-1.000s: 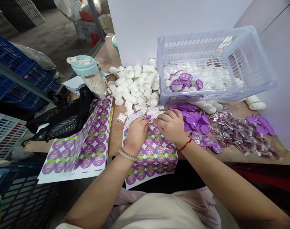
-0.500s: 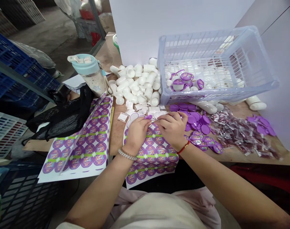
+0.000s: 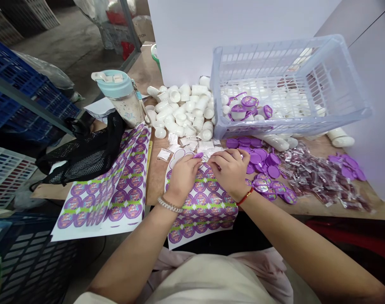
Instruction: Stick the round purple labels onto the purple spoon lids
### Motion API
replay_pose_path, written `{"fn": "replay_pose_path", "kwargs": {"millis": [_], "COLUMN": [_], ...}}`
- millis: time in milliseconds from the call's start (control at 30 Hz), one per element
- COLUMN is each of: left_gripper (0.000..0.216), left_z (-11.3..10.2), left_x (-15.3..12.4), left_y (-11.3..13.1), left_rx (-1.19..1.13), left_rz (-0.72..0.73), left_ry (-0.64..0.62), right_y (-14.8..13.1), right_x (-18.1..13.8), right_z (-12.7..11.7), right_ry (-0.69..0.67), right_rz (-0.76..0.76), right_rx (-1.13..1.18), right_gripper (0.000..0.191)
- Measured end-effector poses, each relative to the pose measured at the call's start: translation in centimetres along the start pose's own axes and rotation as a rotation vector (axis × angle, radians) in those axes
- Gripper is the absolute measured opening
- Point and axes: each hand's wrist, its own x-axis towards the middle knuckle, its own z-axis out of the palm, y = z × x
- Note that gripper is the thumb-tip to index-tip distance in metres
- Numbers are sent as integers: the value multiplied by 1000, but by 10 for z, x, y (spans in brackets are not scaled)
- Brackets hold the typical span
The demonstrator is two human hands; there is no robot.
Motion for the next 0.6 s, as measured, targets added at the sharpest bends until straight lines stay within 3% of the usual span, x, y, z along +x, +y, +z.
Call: {"fn": "replay_pose_path", "kwargs": {"millis": [367, 467, 600], "left_gripper": [34, 40, 51], "left_z": [-3, -4, -18], "left_x": [2, 1, -7], "left_y": [4, 5, 18], "left_rx": [-18, -27, -115], "left_rz": [-43, -37, 93], "left_ry": [29, 41, 50], "right_y": [13, 8, -6], "right_x": [-5, -12, -21], "right_z": [-25, -40, -54], "right_ry": [-203, -133, -16], "right_rz": [-243, -154, 151], "right_rx": [136, 362, 799], "right_gripper": [29, 18, 11]}}
